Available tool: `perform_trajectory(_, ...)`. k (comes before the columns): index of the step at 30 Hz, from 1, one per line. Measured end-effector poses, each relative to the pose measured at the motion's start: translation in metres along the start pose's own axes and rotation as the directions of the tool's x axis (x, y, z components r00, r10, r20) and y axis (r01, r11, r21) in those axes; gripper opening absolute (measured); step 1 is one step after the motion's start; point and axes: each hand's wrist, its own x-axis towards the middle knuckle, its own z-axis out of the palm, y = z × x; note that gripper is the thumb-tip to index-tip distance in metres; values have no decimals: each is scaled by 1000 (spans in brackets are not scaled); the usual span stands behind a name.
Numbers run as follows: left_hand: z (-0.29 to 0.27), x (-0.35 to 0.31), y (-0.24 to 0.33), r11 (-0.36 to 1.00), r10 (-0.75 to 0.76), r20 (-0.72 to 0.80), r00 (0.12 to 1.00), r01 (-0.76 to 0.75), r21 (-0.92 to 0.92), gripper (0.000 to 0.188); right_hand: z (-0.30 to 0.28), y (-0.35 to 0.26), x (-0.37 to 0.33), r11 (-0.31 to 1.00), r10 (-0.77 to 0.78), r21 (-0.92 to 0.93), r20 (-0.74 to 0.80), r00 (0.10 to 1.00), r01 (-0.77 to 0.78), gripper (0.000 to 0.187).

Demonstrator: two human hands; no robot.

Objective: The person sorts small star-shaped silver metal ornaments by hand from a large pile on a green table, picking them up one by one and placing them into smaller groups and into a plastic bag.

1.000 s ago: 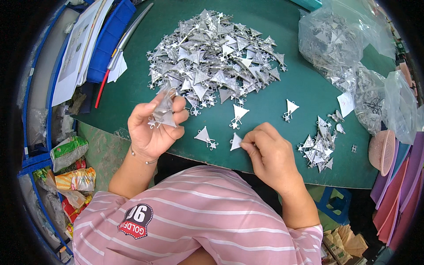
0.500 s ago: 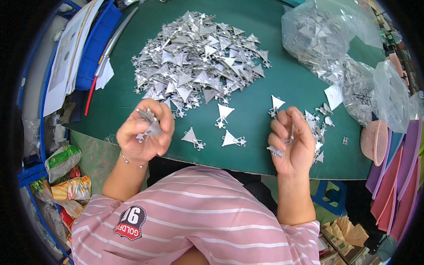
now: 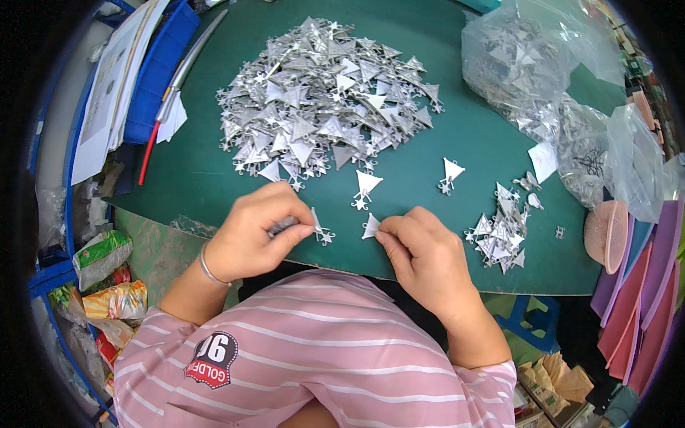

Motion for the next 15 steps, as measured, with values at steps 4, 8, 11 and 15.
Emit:
perform_trajectory(4, 7, -3, 2, 981, 69, 24, 997, -72, 181, 13, 7, 0, -1, 988, -27, -154, 16, 999, 30, 10)
perform_trajectory(8, 14, -6, -3, 950, 105, 18, 994, -106, 293, 14, 12, 1, -1, 981, -58, -188, -22, 998, 53, 11)
perform_trajectory(11, 16, -6, -5, 928, 150, 35, 988, -153, 339, 13, 10, 4, 1, 994, -62, -89, 20, 998, 64, 10)
perform_trajectory(15, 13, -4, -7, 986, 116, -26, 993, -112, 125, 7, -3, 26, -3, 426, 123, 861, 249, 961, -278, 10)
